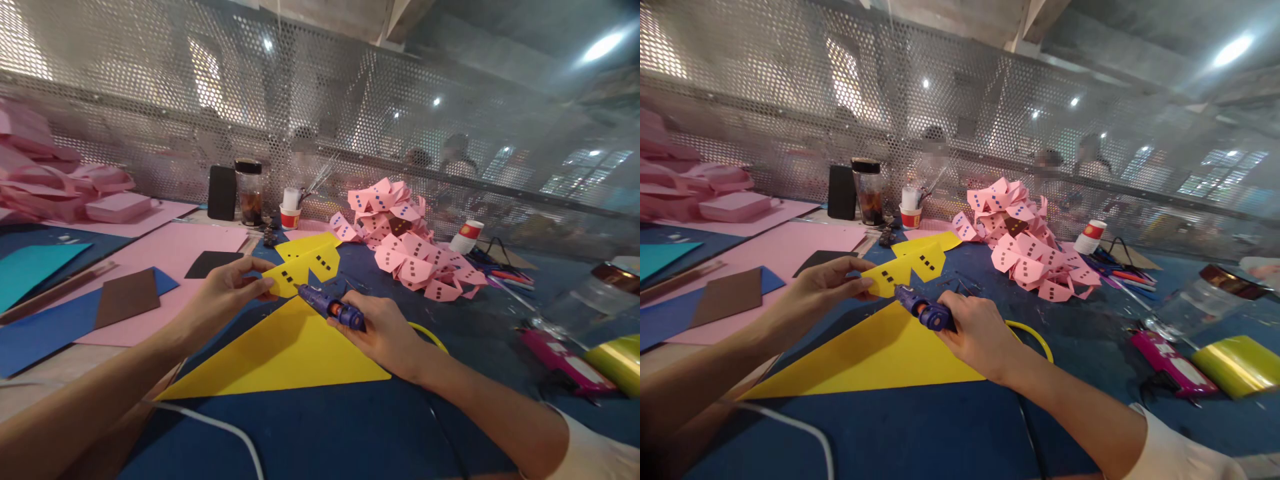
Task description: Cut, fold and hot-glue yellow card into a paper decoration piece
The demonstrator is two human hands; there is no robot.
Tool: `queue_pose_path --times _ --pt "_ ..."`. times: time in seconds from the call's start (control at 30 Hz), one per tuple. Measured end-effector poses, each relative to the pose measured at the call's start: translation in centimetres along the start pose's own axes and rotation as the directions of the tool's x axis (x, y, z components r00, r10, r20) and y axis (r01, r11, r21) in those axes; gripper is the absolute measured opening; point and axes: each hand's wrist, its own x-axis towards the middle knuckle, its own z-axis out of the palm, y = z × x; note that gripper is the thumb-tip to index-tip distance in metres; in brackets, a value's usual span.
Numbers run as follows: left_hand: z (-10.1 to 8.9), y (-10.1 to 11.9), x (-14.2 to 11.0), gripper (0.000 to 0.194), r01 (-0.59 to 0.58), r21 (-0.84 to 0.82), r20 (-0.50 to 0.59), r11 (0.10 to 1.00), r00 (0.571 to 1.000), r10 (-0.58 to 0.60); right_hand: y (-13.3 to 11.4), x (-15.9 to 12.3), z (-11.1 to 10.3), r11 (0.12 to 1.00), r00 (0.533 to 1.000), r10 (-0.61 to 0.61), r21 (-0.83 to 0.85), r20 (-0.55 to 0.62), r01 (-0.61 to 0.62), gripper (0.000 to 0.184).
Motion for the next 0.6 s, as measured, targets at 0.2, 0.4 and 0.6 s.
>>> queue_pose_path --times 0.2,0.4,0.6 --pt "0.04 0.13 -0.03 0.036 -0.012 0.014 -0.008 1.000 1.000 0.012 0.02 -0.03 0.01 1.000 1.000 0.004 -0.021 0.005 -0.004 0.013" --pt "-0.04 -0.04 -0.05 0.036 -0.030 0.023 0.010 0.999 1.000 0.030 0.02 -0.03 -0.01 1.000 1.000 0.016 -0.012 0.003 -0.015 0.014" --pt "-0.10 0.11 -0.07 0.037 -0.016 0.022 0.011 1.000 1.000 0.016 -0.09 0.02 -0.12 1.000 1.000 0.016 -0.008 0.004 -0.015 0.016"
